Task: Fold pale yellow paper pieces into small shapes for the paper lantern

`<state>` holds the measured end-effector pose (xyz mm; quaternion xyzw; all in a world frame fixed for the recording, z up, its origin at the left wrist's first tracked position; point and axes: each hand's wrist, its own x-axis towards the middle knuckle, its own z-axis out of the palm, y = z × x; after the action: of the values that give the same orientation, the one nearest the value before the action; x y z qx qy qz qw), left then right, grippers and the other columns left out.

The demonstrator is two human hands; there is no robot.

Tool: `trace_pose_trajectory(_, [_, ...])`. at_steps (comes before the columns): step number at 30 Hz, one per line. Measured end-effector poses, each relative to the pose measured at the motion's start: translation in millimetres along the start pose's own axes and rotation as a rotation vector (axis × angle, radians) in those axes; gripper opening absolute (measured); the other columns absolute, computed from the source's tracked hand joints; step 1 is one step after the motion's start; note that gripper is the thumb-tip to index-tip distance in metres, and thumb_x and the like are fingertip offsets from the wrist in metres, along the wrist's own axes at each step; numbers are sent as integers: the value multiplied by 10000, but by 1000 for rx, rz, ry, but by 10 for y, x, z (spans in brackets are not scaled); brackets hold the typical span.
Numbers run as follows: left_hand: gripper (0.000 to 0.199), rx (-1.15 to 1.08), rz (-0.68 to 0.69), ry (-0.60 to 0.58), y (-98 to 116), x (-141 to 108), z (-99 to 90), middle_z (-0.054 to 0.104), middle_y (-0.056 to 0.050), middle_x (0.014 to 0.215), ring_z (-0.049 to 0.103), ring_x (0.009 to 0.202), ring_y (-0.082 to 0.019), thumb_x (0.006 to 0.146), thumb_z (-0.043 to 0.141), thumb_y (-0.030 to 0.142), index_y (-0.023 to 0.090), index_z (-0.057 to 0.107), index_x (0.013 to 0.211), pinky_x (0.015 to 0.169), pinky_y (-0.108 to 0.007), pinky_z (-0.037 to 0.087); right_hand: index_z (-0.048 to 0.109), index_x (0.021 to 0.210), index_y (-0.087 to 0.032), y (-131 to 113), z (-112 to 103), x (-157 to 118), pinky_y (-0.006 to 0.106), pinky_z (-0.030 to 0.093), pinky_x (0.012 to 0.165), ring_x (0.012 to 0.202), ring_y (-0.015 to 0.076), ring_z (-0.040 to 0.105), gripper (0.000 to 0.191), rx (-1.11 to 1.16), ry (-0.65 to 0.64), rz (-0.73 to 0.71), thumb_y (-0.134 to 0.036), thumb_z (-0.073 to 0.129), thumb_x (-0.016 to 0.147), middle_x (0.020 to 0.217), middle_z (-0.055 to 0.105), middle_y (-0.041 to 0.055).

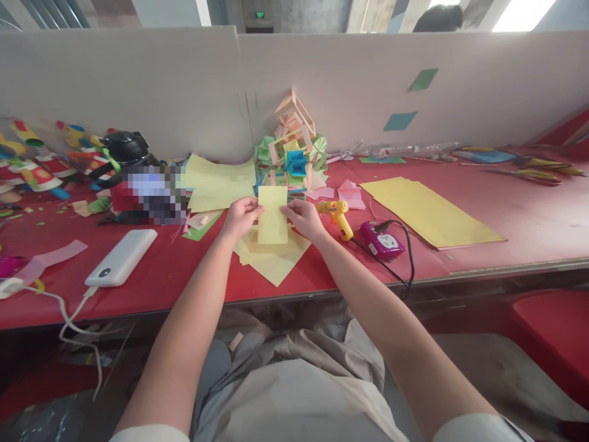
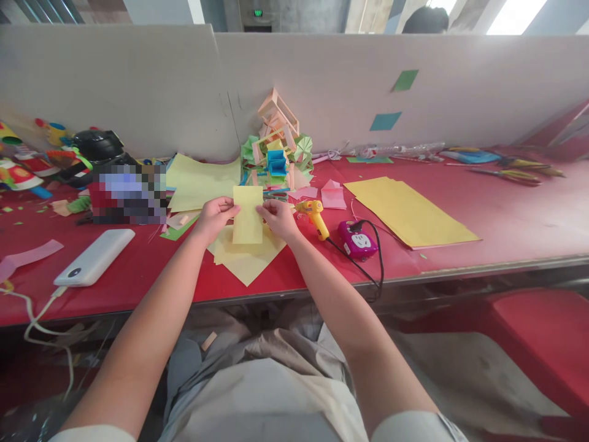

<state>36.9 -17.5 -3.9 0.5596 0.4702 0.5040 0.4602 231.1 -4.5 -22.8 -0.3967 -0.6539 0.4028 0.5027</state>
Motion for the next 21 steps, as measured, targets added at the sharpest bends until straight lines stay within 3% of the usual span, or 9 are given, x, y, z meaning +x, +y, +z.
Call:
trace_pose_trajectory(16, [431,-46,-37,21,13,-3,21,738,-67,797,696,727,-213,575,856,405,157,643,856,701,-353,585,520,671,-197,-26,3,-19,261,400,531,542,120,498,313,-44,5,15,-466,627,790,587,531,-13])
trace_pose_trajectory(21, [450,-62,-15,6,-20,16,12,740,-74,792,703,753,-230,556,868,425,151,653,841,732,-371,584,584,729,-183,-14,10,-8,264,435,548,578,125,531,329,20,18,27,-495,682,758,660,598,10])
